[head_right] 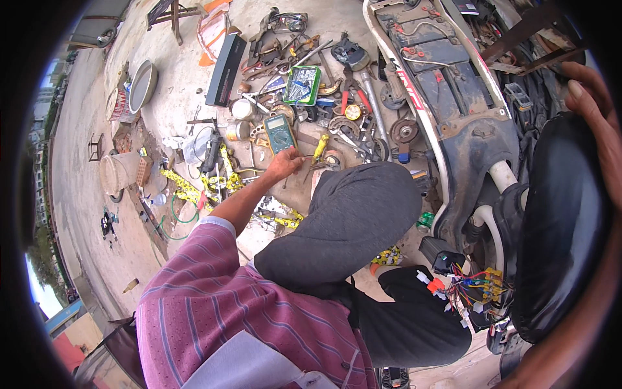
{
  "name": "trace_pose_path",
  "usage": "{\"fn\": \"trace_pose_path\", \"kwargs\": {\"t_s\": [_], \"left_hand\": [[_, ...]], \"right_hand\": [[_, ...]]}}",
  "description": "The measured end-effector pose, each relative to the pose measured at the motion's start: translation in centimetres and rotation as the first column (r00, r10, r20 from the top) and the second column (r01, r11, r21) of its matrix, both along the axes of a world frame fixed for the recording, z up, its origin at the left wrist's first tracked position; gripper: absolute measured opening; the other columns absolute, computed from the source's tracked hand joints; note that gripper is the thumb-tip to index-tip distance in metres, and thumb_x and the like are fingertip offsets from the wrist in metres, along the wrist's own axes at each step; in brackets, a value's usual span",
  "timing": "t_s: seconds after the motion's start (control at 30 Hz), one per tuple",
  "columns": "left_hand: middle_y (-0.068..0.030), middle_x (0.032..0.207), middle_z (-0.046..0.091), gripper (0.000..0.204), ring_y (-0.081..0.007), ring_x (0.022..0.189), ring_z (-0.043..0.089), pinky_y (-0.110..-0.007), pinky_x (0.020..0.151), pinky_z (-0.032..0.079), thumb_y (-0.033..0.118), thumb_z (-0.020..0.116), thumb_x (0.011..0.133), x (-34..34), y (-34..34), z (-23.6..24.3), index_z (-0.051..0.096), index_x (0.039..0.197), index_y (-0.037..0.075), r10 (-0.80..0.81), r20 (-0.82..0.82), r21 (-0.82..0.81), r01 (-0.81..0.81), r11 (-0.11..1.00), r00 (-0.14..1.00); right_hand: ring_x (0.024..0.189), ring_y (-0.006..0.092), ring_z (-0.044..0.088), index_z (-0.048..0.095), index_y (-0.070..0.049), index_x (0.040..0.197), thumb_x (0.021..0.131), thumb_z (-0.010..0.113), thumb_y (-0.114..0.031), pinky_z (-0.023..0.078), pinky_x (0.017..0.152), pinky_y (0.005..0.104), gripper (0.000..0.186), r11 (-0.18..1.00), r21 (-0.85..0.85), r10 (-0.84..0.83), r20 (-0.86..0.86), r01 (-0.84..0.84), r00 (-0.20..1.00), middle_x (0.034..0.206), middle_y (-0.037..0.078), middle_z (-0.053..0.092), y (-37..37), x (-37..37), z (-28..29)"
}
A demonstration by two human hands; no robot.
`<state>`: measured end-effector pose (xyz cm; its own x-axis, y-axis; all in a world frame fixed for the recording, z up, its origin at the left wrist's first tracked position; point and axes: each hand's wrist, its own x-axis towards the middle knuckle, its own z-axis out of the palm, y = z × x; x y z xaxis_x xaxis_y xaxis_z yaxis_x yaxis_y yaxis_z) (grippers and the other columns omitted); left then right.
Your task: The person sits on the floor and works on the electrical system of a scooter. They connect wires, use a screwdriver to tighten screws, and insert a key into the ignition.
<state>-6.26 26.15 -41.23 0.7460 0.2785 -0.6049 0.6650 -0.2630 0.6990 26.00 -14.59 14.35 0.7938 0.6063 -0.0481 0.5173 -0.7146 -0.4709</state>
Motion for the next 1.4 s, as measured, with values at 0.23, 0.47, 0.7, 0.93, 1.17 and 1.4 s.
{"fn": "trace_pose_path", "kwargs": {"t_s": [0.23,0.47,0.7,0.93,1.17,1.4], "left_hand": [[-0.0261,0.135,0.056,0.06,-0.045,0.121,0.062,-0.053,0.101,0.053,0.03,0.068,0.09,2.4,-7.4,-1.5,0.046,0.146,0.024,-0.289,-0.11,0.423,0.308,0.852,0.951],[-0.0232,0.114,0.073,0.05,-0.0387,0.11,0.069,-0.049,0.095,0.054,0.039,0.073,0.083,6.1,-5.9,3.6,0.064,0.125,0.012,-0.222,-0.037,0.414,0.217,0.884,0.974],[-0.0034,0.085,0.065,0.032,-0.0123,0.066,0.06,-0.028,0.061,0.05,0.009,0.069,0.089,13.2,-2.0,18.0,0.063,0.12,0.007,0.287,0.423,-0.484,-0.053,0.874,0.859],[-0.0077,0.127,0.066,0.043,-0.0243,0.117,0.064,-0.047,0.1,0.053,0.007,0.069,0.091,19.1,-5.5,33.8,0.058,0.131,0.013,0.421,0.718,-0.696,0.556,0.455,0.554],[-0.0086,0.111,0.069,0.038,-0.0216,0.093,0.069,-0.037,0.081,0.056,0.0,0.066,0.094,24.3,-11.8,41.3,0.056,0.129,0.011,0.431,0.738,-0.671,0.635,0.384,0.52],[-0.0078,0.116,0.067,0.04,-0.0191,0.094,0.067,-0.038,0.082,0.056,0.001,0.068,0.093,27.7,-14.4,42.5,0.055,0.13,0.011,0.453,0.801,-0.597,0.579,0.555,0.392]], "right_hand": [[0.09,0.0127,0.062,0.066,0.003,0.129,0.102,0.064,-0.031,0.05,0.089,0.029,0.044,1.0,-0.024,0.009,0.157,-0.006,0.988,0.096,0.006,0.068,0.5,-1.0,-0.6],[0.079,0.0111,0.06,0.069,0.004,0.12,0.098,0.066,-0.028,0.049,0.079,0.0293,0.04,0.988,0.095,0.112,0.107,-0.123,0.988,0.081,0.004,0.065,0.4,-1.6,-0.4],[0.079,0.0148,0.063,0.07,0.004,0.122,0.096,0.067,-0.029,0.051,0.079,0.0319,0.042,1.0,-0.013,0.005,0.154,-0.004,0.988,0.085,0.008,0.07,1.5,-2.5,0.3],[0.086,0.0231,0.072,0.071,0.003,0.122,0.091,0.07,-0.03,0.055,0.084,0.037,0.045,1.0,-0.013,0.015,0.225,-0.012,0.974,0.092,0.015,0.076,1.9,-3.4,0.6],[0.093,0.017,0.068,0.064,0.005,0.131,0.095,0.069,-0.027,0.053,0.09,0.0335,0.049,0.994,0.097,0.048,0.028,-0.05,0.998,0.103,0.011,0.074,3.8,-4.1,1.2],[0.089,0.014,0.068,0.063,0.005,0.133,0.096,0.07,-0.039,0.055,0.073,0.0288,0.058,0.935,0.354,0.055,-0.157,0.004,0.986,0.098,0.009,0.073,8.1,-2.6,1.5]]}}
